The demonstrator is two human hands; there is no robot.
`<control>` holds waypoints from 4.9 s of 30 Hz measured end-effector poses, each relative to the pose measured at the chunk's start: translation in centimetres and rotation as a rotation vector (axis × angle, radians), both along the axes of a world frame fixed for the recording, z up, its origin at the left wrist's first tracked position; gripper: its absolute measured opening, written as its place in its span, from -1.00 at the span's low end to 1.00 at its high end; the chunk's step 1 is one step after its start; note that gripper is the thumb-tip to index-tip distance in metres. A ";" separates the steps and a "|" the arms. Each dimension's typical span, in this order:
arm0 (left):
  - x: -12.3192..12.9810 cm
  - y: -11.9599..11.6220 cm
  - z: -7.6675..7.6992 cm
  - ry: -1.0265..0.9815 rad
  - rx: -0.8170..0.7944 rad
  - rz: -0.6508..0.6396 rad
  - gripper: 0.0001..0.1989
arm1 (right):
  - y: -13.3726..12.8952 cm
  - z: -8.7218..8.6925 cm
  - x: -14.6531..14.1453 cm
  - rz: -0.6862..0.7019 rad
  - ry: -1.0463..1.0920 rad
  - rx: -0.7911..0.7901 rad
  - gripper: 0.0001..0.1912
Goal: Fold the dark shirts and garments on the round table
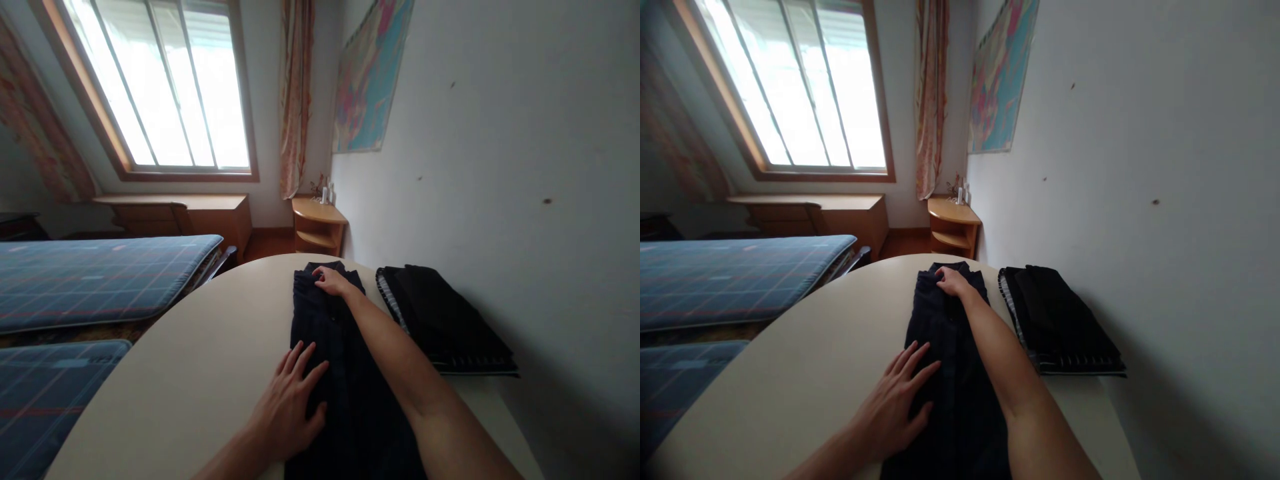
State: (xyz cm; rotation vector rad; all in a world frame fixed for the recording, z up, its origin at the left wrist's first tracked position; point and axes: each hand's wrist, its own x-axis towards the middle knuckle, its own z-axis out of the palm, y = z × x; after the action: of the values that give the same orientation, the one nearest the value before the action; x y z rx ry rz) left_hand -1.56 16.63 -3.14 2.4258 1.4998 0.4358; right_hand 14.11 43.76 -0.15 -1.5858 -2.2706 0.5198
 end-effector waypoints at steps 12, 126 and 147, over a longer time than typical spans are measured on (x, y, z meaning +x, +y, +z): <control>0.0 -0.1 0.3 0.009 0.009 -0.011 -0.33 | -4.6 -1.3 -0.2 -0.124 0.001 0.107 -0.45; -4.5 -10.7 4.0 -0.336 0.170 -0.059 -0.53 | -38.9 8.3 9.5 0.347 -0.259 0.117 -0.63; -3.5 1.6 -2.2 -0.637 0.028 0.196 -0.48 | -22.1 -2.1 9.8 0.038 -0.042 0.400 -0.64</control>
State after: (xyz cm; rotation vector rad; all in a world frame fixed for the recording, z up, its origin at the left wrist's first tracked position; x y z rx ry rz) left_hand -5.08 18.27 -5.39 1.8812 1.4260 1.1447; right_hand 23.96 21.62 -2.30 -1.3649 -2.2594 0.0324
